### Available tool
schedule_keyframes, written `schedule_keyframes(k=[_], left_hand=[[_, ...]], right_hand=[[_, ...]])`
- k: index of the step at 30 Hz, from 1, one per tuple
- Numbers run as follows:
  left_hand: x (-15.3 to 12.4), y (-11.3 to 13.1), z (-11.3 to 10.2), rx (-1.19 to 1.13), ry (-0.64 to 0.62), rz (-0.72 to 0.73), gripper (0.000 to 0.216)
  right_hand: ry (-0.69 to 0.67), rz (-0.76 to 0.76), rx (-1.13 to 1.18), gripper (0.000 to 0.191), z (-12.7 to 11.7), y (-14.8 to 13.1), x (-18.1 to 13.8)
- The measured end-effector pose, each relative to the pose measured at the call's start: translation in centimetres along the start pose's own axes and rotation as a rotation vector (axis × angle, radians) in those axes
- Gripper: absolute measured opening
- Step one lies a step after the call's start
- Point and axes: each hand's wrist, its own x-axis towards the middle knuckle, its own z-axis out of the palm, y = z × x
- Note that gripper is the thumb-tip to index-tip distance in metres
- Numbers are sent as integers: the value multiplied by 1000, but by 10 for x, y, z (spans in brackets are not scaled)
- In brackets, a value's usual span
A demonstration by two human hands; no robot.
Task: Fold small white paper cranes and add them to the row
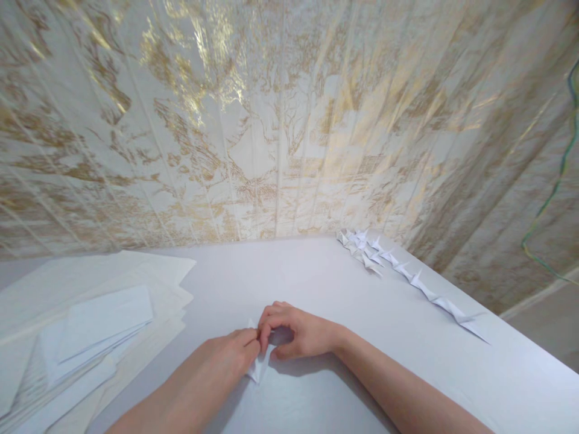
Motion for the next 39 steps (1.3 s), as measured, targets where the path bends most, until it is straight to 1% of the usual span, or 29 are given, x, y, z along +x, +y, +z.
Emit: schedule_keyframes(k=[3,5,6,9,13,16,20,22,24,27,28,30,32,33,36,39], left_hand=[[-2,11,-12,156,-162,-1,35],[-1,16,-18,243,-204,7,30],[-1,16,-19,263,-203,16,26],[-2,12,-14,229,-151,50,19],[-14,5,-1,196,-45,62,20],[-24,8,4,253,26,63,25],[-24,10,5,350,39,139,16],[-21,5,8,383,51,185,18],[-19,-4,14,384,98,225,24],[-21,-14,23,328,204,247,31],[-22,-15,25,301,222,237,30],[-25,-13,24,240,220,180,23],[-27,-8,21,197,195,134,20],[-28,-5,20,185,209,119,20],[-28,1,14,131,228,83,22],[-27,4,10,94,209,58,23]], right_hand=[[4,-22,-4,19,2,3,0],[12,-21,-4,21,3,4,1],[15,-20,-4,21,3,4,1],[12,-15,-21,21,3,4,1],[-35,16,-98,23,2,0,-1],[-77,62,-171,27,3,-5,0],[-129,118,-240,26,2,-10,7],[-176,130,-254,25,0,-11,11],[-210,133,-250,24,-2,-10,12],[-181,133,-189,21,-3,-8,10],[-155,134,-156,20,-2,-8,8],[-107,137,-88,20,0,-8,6],[-65,133,-35,25,1,-10,4],[-54,133,-16,29,1,-11,4],[-49,147,22,38,1,-14,4],[-60,179,66,44,-1,-15,5]])
